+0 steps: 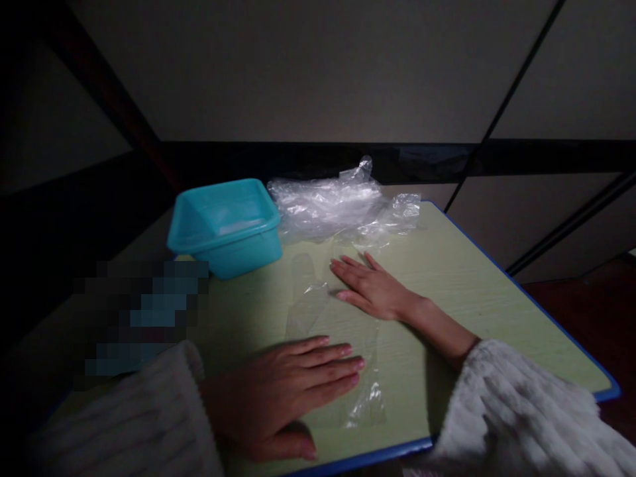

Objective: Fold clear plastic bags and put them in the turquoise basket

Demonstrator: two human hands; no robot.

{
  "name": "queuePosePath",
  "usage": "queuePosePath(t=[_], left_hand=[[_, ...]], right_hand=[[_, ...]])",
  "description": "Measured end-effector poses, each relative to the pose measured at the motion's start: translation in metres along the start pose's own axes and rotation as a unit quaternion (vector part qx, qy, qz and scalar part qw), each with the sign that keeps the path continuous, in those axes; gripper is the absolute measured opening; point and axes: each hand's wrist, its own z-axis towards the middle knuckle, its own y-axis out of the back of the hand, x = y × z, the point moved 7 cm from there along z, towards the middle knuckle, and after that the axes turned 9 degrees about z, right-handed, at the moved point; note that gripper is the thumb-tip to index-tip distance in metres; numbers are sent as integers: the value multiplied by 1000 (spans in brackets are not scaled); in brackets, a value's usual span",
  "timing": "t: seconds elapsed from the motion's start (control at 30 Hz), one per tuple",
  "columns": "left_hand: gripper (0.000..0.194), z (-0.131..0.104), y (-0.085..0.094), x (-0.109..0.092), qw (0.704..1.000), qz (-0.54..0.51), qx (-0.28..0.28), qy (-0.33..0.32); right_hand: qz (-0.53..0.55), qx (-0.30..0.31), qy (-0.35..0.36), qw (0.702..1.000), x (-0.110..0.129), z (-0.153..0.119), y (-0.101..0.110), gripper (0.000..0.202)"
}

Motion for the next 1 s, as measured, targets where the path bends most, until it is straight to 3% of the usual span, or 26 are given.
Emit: queuePosePath(t=[0.1,0.23,0.33,0.47,0.6,0.73,0.83,1.0], left_hand=[[62,0,5,0,1000,5,-6,-1],[50,-6,21,23,995,30,-58,73],[51,-19,25,55,980,58,-93,166],[54,-29,10,80,972,80,-57,214],[56,-29,5,80,973,86,-51,207],[53,-22,8,68,982,93,-34,159],[52,-18,7,62,987,83,-8,134],[52,-16,6,60,989,62,-12,134]], right_hand=[[-4,-54,-21,998,-6,-4,11,56],[17,-105,53,993,20,-14,27,43],[34,-96,110,989,41,-21,29,37],[30,-49,76,995,33,-20,17,51],[43,-22,48,998,15,-9,6,54],[52,-6,46,998,8,6,5,51],[44,-15,26,999,-3,18,9,49],[12,-42,21,999,-20,33,18,48]])
